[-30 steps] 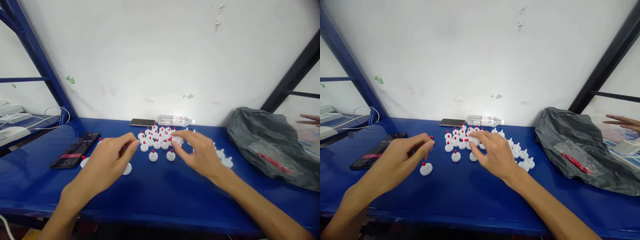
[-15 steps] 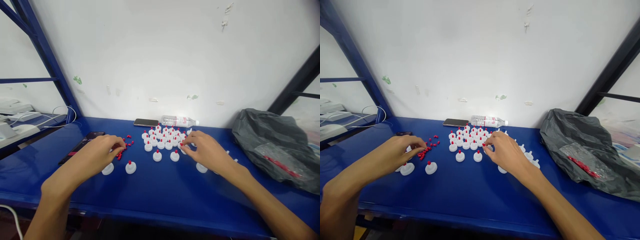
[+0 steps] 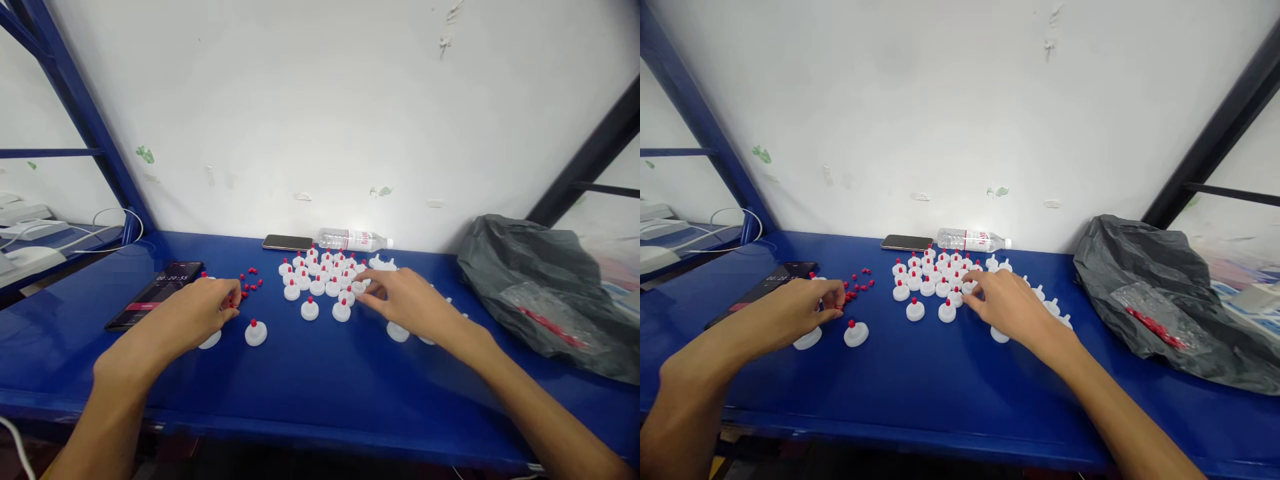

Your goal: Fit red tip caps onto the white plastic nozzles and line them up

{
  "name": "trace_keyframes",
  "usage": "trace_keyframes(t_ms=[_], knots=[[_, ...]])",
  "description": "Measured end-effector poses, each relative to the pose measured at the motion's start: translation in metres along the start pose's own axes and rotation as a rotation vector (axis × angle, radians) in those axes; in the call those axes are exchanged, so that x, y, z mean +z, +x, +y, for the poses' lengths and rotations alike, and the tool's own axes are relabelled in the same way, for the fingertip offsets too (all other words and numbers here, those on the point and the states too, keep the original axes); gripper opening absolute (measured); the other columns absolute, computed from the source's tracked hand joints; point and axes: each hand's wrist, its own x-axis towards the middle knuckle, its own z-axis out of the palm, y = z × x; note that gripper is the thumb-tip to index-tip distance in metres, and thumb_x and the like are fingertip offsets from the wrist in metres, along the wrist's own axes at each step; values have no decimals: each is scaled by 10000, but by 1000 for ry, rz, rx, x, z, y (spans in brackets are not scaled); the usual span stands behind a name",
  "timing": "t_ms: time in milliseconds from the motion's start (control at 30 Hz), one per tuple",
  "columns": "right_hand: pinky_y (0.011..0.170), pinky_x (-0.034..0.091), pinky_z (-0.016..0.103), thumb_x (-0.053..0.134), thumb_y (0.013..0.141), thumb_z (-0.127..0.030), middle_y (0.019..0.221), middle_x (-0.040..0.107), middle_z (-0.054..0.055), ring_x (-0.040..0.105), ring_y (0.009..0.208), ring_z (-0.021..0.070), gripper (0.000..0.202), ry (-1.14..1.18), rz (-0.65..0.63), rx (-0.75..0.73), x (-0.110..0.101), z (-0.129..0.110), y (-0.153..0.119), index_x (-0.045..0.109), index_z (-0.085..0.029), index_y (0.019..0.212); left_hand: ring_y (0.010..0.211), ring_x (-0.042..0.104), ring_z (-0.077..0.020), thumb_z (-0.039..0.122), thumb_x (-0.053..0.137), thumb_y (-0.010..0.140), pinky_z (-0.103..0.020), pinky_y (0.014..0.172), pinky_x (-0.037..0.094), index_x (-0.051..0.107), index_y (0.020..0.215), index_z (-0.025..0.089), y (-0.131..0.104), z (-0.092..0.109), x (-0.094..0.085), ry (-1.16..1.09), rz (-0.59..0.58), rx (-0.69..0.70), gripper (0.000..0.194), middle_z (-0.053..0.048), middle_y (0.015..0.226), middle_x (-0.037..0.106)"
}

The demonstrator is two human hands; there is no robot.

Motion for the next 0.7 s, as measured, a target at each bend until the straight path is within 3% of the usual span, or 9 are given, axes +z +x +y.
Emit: trace_keyframes(t_ms=[100, 267, 333, 433, 533, 700], knots=[[659, 563, 285, 682, 914, -308, 857, 818, 13, 775, 762, 216, 149, 67, -15, 37, -17, 8, -2, 779, -255, 1013, 693, 660, -223, 304, 576, 844, -319, 622, 389, 630, 832, 254, 3, -5, 5, -34, -11, 19, 75, -27, 790, 736], [563, 547, 235, 810, 735, -268, 854, 809, -13, 762, 718, 195, 224, 258, -343, 70, -40, 30, -11, 801, -284, 959, 700, 649, -219, 247, 550, 834, -318, 620, 378, 632, 817, 253, 5, -4, 8, -56, -2, 40, 83, -21, 778, 724], [584, 553, 231, 793, 726, -214, 847, 807, -16, 760, 732, 192, 176, 286, -404, 64, -42, 34, -13, 807, -281, 888, 698, 646, -215, 228, 536, 832, -313, 617, 371, 618, 797, 251, 4, 0, 8, -50, 0, 43, 93, -18, 772, 715], [597, 548, 230, 735, 778, -174, 753, 787, -21, 745, 691, 178, 110, 298, -388, 35, -39, 30, -12, 795, -267, 781, 669, 624, -206, 222, 505, 849, -312, 610, 363, 581, 782, 244, 1, 8, 4, -22, -5, 62, 103, -14, 737, 690], [645, 558, 229, 718, 808, -145, 772, 791, -29, 747, 721, 170, 152, 329, -316, -22, -34, 19, -9, 795, -267, 858, 646, 601, -201, 232, 471, 883, -312, 602, 372, 588, 847, 250, -3, 17, -2, -10, -7, 63, 123, -7, 748, 687], [672, 562, 227, 725, 848, -163, 871, 806, -31, 749, 784, 163, 193, 372, -283, -155, -27, 3, -9, 791, -279, 986, 862, 656, -228, 319, 487, 948, -318, 757, 450, 700, 1065, 275, -11, 32, -12, -61, 115, 147, 247, -36, 1026, 731]])
